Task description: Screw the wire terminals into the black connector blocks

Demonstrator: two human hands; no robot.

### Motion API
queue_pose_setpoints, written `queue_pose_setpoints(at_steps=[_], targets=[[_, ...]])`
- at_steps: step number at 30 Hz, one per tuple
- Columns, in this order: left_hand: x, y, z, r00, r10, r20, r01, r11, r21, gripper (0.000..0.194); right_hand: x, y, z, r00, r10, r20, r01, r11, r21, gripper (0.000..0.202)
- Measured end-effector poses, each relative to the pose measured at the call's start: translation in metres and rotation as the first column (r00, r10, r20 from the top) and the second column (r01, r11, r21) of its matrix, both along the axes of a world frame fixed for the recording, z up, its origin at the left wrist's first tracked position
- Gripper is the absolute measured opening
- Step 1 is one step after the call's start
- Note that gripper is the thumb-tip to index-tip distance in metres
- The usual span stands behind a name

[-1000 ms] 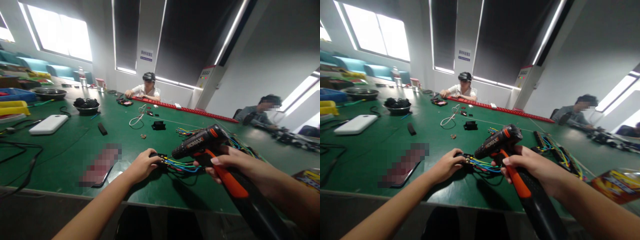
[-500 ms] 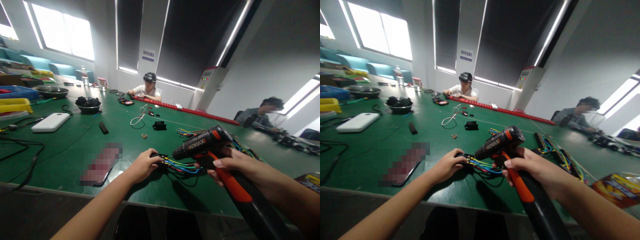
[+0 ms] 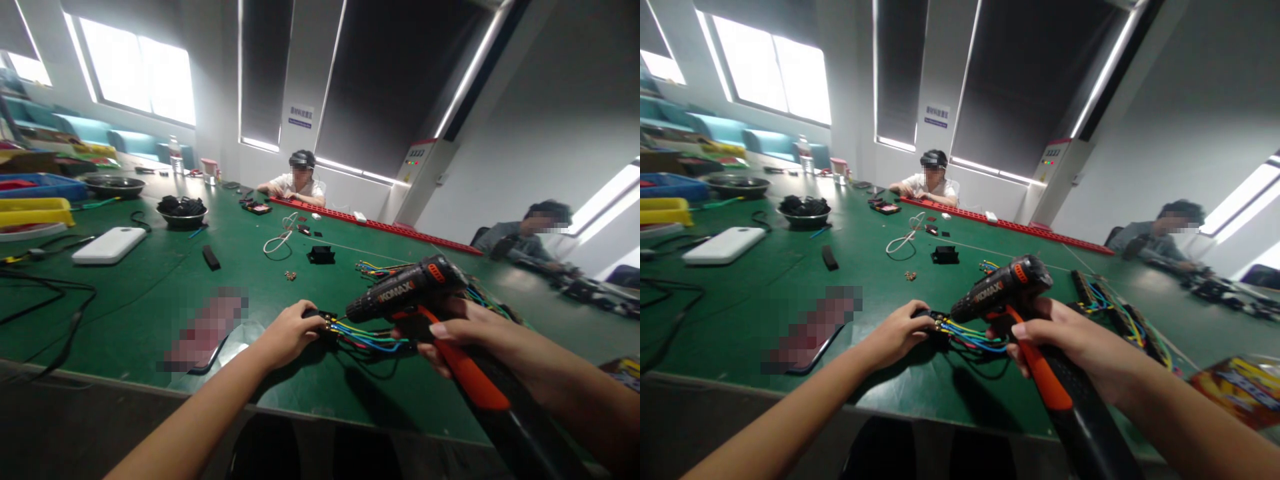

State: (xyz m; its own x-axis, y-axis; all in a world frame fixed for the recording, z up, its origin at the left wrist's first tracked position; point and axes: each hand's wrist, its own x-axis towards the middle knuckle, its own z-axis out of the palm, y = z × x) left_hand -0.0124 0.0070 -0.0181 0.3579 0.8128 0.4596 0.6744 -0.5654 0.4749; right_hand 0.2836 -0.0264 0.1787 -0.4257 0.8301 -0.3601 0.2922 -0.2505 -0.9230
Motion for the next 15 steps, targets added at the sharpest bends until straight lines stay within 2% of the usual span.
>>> queue_pose_setpoints(at_steps=[11, 15], targets=[[0.0, -0.0021, 0.0007, 1.0, -0.004, 0.009, 0.004, 1.0, -0.005, 0.028, -0.001, 0.0007, 0.0011, 1.0, 0.004, -0.009, -0.004, 1.0, -0.027, 0.055], [0.0004, -0.002, 0.0015, 1.0, 0.002, 0.01, -0.002, 1.0, -0.004, 0.028, -0.0054, -0.0029, 0.0044, 0.999, -0.036, 0.015, 0.036, 0.999, -0.04, 0.052]])
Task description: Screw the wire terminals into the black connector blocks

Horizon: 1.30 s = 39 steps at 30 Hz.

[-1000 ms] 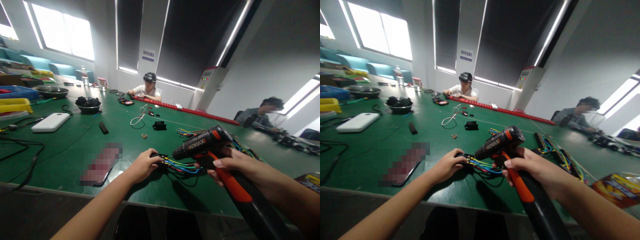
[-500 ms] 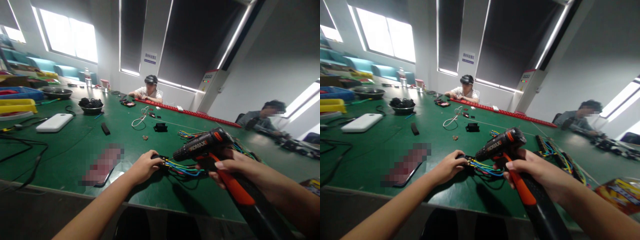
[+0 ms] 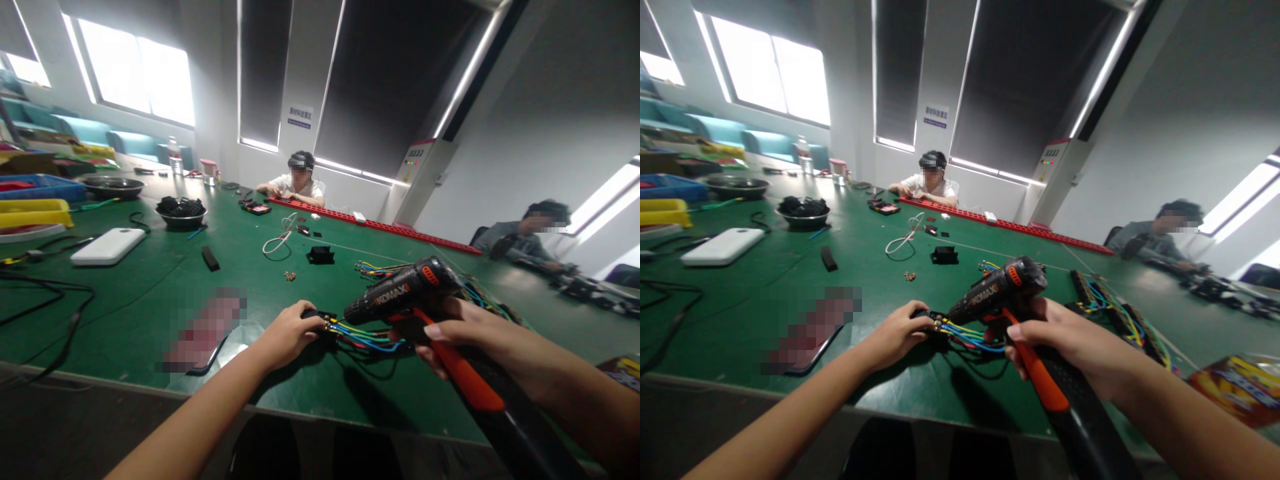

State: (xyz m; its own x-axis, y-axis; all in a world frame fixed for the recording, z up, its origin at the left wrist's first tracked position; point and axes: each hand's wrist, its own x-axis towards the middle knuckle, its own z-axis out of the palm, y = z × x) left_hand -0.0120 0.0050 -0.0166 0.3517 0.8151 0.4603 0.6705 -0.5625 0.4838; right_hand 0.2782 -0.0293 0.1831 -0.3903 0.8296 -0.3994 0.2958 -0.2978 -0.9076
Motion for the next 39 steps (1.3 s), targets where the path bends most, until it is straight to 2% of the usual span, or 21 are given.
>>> queue_pose_setpoints(at_steps=[3, 8, 12, 16, 21, 24, 29, 31, 34, 39], targets=[[0.001, 0.0, 0.0, 1.0, 0.009, 0.004, -0.009, 1.0, 0.001, 0.028, -0.006, 0.001, 0.007, 1.0, -0.009, 0.02, 0.009, 1.0, -0.012, 0.048], [0.0, 0.0, 0.001, 1.0, 0.007, -0.006, -0.007, 1.0, -0.007, 0.028, -0.022, 0.017, 0.034, 0.984, 0.138, 0.113, -0.138, 0.99, -0.014, 0.043], [0.0, 0.0, 0.0, 1.0, 0.006, -0.015, -0.006, 1.0, -0.001, 0.029, -0.042, 0.034, 0.058, 0.924, 0.301, 0.236, -0.298, 0.953, -0.047, 0.033], [0.001, 0.0, 0.0, 1.0, -0.001, -0.005, 0.001, 1.0, 0.011, 0.028, -0.063, 0.05, 0.074, 0.842, 0.412, 0.347, -0.398, 0.91, -0.114, 0.029], [0.001, 0.0, -0.001, 1.0, -0.001, 0.014, 0.0, 0.999, 0.033, 0.026, -0.08, 0.068, 0.086, 0.737, 0.538, 0.408, -0.518, 0.838, -0.17, 0.043], [0.0, 0.0, -0.001, 1.0, -0.014, 0.027, 0.014, 0.999, 0.033, 0.028, -0.085, 0.081, 0.092, 0.654, 0.595, 0.467, -0.581, 0.79, -0.195, 0.044], [0.0, 0.0, -0.001, 1.0, -0.019, 0.012, 0.019, 0.999, 0.043, 0.032, -0.091, 0.11, 0.097, 0.462, 0.731, 0.501, -0.732, 0.634, -0.251, 0.036], [0.0, 0.0, -0.001, 1.0, -0.013, 0.005, 0.012, 0.999, 0.049, 0.032, -0.093, 0.12, 0.098, 0.426, 0.752, 0.502, -0.757, 0.601, -0.258, 0.038], [0.0, 0.0, -0.002, 1.0, -0.005, -0.001, 0.005, 0.998, 0.056, 0.032, -0.097, 0.126, 0.097, 0.438, 0.748, 0.498, -0.745, 0.612, -0.264, 0.043], [0.0, 0.002, -0.005, 1.0, -0.008, 0.009, 0.007, 0.998, 0.065, 0.03, -0.101, 0.113, 0.094, 0.563, 0.685, 0.463, -0.649, 0.713, -0.266, 0.039]])
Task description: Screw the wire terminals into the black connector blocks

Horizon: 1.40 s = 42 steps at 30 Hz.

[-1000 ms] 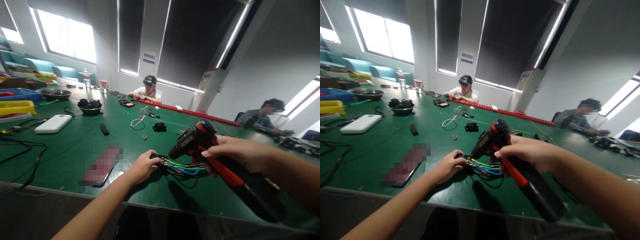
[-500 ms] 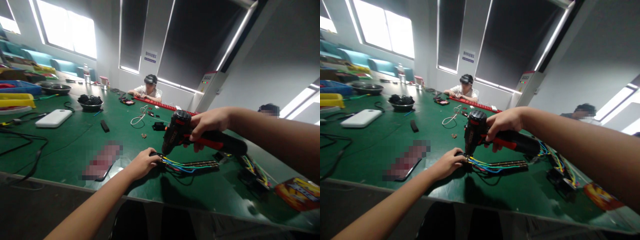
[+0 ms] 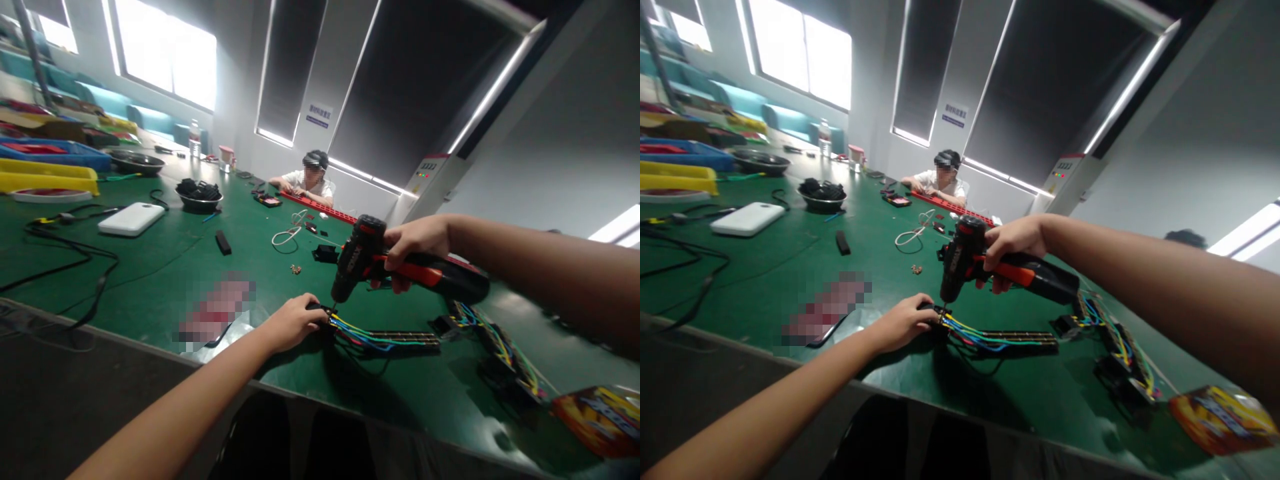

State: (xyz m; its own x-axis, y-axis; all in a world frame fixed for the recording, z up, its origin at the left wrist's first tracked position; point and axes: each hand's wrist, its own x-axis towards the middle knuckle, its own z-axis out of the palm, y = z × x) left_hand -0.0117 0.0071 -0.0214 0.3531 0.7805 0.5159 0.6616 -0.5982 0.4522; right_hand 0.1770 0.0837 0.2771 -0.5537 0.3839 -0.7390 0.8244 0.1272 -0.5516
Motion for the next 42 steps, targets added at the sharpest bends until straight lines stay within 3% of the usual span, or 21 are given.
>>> queue_pose_setpoints(at_steps=[5, 10, 15, 21, 26, 29, 35, 42], targets=[[0.0, 0.002, -0.001, 1.0, -0.019, 0.018, 0.019, 1.0, 0.007, 0.031, 0.003, -0.013, -0.005, 0.994, -0.106, 0.007, 0.106, 0.994, -0.017, 0.036], [0.0, 0.002, -0.001, 0.998, -0.033, 0.061, 0.033, 0.999, 0.011, 0.03, 0.009, -0.026, -0.008, 0.99, -0.106, 0.097, 0.112, 0.992, -0.06, 0.041], [0.0, 0.0, 0.001, 0.995, -0.052, 0.086, 0.052, 0.999, -0.006, 0.029, 0.012, -0.039, -0.016, 0.986, -0.162, 0.046, 0.164, 0.986, -0.038, 0.041], [-0.003, 0.003, 0.005, 0.959, 0.032, 0.282, 0.022, 0.983, -0.185, 0.063, 0.018, -0.037, -0.022, 0.975, -0.221, -0.002, 0.221, 0.973, 0.059, 0.046], [-0.005, 0.009, 0.005, 0.943, 0.044, 0.331, 0.059, 0.954, -0.294, 0.075, 0.025, -0.03, -0.024, 0.977, -0.211, 0.029, 0.21, 0.977, 0.038, 0.04], [-0.006, 0.012, 0.004, 0.934, 0.028, 0.356, 0.081, 0.954, -0.287, 0.074, 0.027, -0.027, -0.026, 0.979, -0.205, 0.025, 0.203, 0.978, 0.042, 0.036], [-0.005, 0.01, 0.004, 0.929, 0.023, 0.368, 0.084, 0.959, -0.272, 0.07, 0.02, -0.03, -0.026, 0.98, -0.193, 0.051, 0.181, 0.967, 0.178, 0.027], [-0.006, 0.009, 0.005, 0.938, 0.017, 0.347, 0.077, 0.964, -0.256, 0.067, 0.022, -0.026, -0.024, 0.996, -0.082, 0.033, 0.076, 0.984, 0.162, 0.024]])
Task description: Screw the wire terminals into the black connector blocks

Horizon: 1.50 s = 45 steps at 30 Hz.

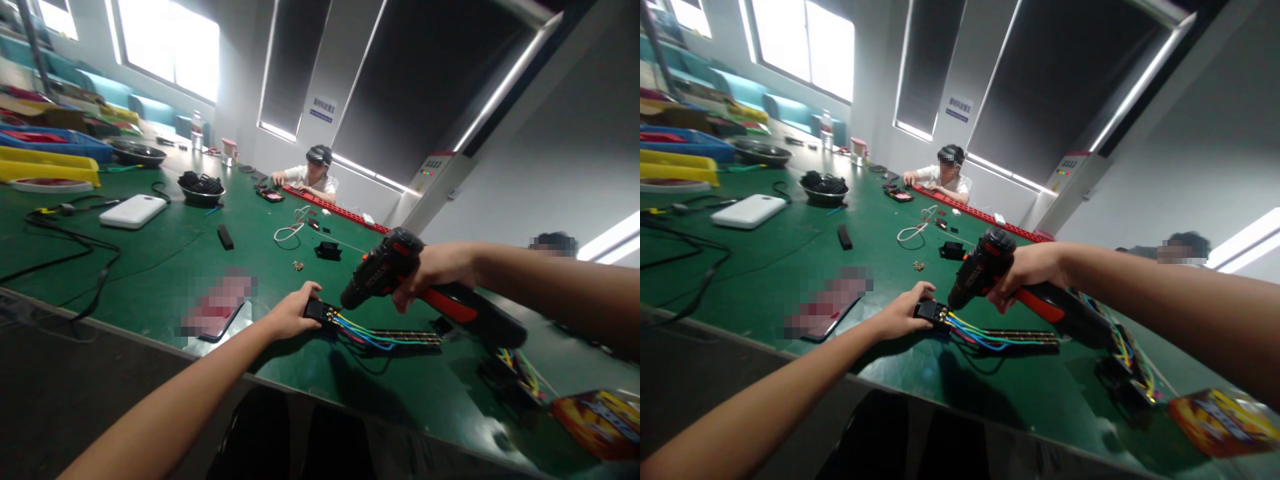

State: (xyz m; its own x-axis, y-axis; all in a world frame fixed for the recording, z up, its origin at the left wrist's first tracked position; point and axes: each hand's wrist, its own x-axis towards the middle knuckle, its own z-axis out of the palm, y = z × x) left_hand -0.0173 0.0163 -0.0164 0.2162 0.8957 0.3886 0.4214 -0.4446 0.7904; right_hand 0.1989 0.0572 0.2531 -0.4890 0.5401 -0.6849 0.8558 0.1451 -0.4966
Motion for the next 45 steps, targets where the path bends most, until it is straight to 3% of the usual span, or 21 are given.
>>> queue_pose_setpoints(at_steps=[3, 10, 14, 19, 26, 33, 39, 42, 45], targets=[[0.0, 0.0, 0.0, 1.0, 0.0, 0.005, 0.0, 1.0, 0.001, 0.067, 0.004, 0.003, -0.001, 0.999, 0.043, -0.022, -0.043, 0.999, -0.002, 0.026], [0.0, -0.001, 0.001, 1.0, -0.005, 0.018, 0.005, 1.0, 0.002, 0.067, 0.004, 0.011, -0.003, 0.999, -0.026, -0.026, 0.025, 0.998, -0.059, 0.032], [0.0, -0.001, 0.002, 1.0, -0.006, -0.003, 0.006, 1.0, 0.0, 0.066, -0.001, 0.024, -0.001, 0.998, 0.061, 0.011, -0.061, 0.997, -0.052, 0.038], [-0.001, -0.001, 0.001, 1.0, -0.006, 0.001, 0.006, 1.0, 0.003, 0.067, -0.011, 0.04, 0.004, 0.956, 0.271, 0.113, -0.277, 0.96, 0.045, 0.041], [0.0, -0.002, 0.003, 1.0, 0.003, -0.014, -0.003, 1.0, 0.0, 0.066, -0.015, 0.042, 0.007, 0.907, 0.378, 0.186, -0.399, 0.913, 0.085, 0.039], [0.0, -0.002, 0.003, 1.0, 0.002, -0.015, -0.002, 1.0, -0.007, 0.066, -0.008, 0.044, 0.005, 0.921, 0.346, 0.178, -0.366, 0.926, 0.096, 0.046], [-0.001, 0.0, 0.003, 1.0, -0.001, 0.004, 0.001, 1.0, -0.018, 0.067, -0.009, 0.039, 0.004, 0.953, 0.283, 0.11, -0.29, 0.956, 0.049, 0.04], [-0.001, 0.0, 0.003, 1.0, -0.015, 0.011, 0.015, 1.0, -0.026, 0.063, -0.006, 0.035, 0.012, 0.972, 0.235, 0.021, -0.235, 0.971, 0.032, 0.038], [-0.002, 0.0, 0.003, 0.999, -0.002, -0.033, 0.001, 1.0, -0.03, 0.057, 0.01, 0.03, 0.03, 0.966, 0.251, -0.057, -0.244, 0.964, 0.103, 0.034]])
